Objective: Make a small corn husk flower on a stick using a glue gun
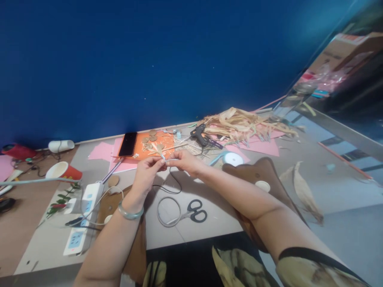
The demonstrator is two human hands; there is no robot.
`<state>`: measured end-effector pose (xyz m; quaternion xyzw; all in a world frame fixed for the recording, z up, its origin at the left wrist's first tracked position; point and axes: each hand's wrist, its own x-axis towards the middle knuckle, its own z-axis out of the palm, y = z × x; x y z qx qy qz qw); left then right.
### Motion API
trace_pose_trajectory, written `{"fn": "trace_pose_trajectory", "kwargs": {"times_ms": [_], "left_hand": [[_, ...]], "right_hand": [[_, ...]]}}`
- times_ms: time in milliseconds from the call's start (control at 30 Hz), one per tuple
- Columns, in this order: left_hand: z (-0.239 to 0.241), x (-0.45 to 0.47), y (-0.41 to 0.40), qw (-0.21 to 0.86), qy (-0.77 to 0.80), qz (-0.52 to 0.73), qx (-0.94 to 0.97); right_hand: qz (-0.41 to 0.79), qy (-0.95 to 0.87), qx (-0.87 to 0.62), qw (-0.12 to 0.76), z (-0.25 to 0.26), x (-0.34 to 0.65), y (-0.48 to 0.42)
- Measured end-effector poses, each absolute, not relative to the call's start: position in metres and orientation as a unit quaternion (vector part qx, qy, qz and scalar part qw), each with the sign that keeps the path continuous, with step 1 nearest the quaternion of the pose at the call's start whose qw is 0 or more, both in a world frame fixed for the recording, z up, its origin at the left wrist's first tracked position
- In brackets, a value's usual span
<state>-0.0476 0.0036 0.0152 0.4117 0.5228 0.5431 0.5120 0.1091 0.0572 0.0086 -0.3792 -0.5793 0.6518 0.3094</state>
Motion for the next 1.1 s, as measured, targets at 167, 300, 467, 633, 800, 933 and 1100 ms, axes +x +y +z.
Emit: {"fn": "trace_pose_trajectory", "kwargs": {"times_ms": [167, 300, 467, 633, 800, 933, 1100], "left_hand": [[0.009, -0.052, 0.008, 0.503, 0.525, 0.521, 0.446], [0.011, -0.053, 0.01, 0.52, 0.524, 0.524, 0.424], [0.012, -0.053, 0.011, 0.535, 0.511, 0.531, 0.413], [0.013, -0.054, 0.01, 0.527, 0.511, 0.535, 0.419], [0.009, -0.054, 0.013, 0.536, 0.509, 0.538, 0.404], [0.004, -0.055, 0.014, 0.546, 0.498, 0.536, 0.408], [0.0, -0.055, 0.014, 0.549, 0.501, 0.534, 0.403]], "right_hand": [[0.598, -0.647, -0.358, 0.31, 0.008, 0.111, 0.06], [0.567, -0.689, -0.355, 0.281, 0.01, 0.115, 0.066], [0.485, -0.768, -0.342, 0.239, 0.014, 0.115, 0.074], [0.315, -0.845, -0.406, 0.15, 0.032, 0.133, 0.102], [0.061, -0.782, -0.62, 0.033, 0.038, 0.178, 0.138], [0.038, -0.762, -0.646, 0.003, 0.017, 0.193, 0.142], [0.019, -0.744, -0.668, 0.005, -0.005, 0.187, 0.14]]}}
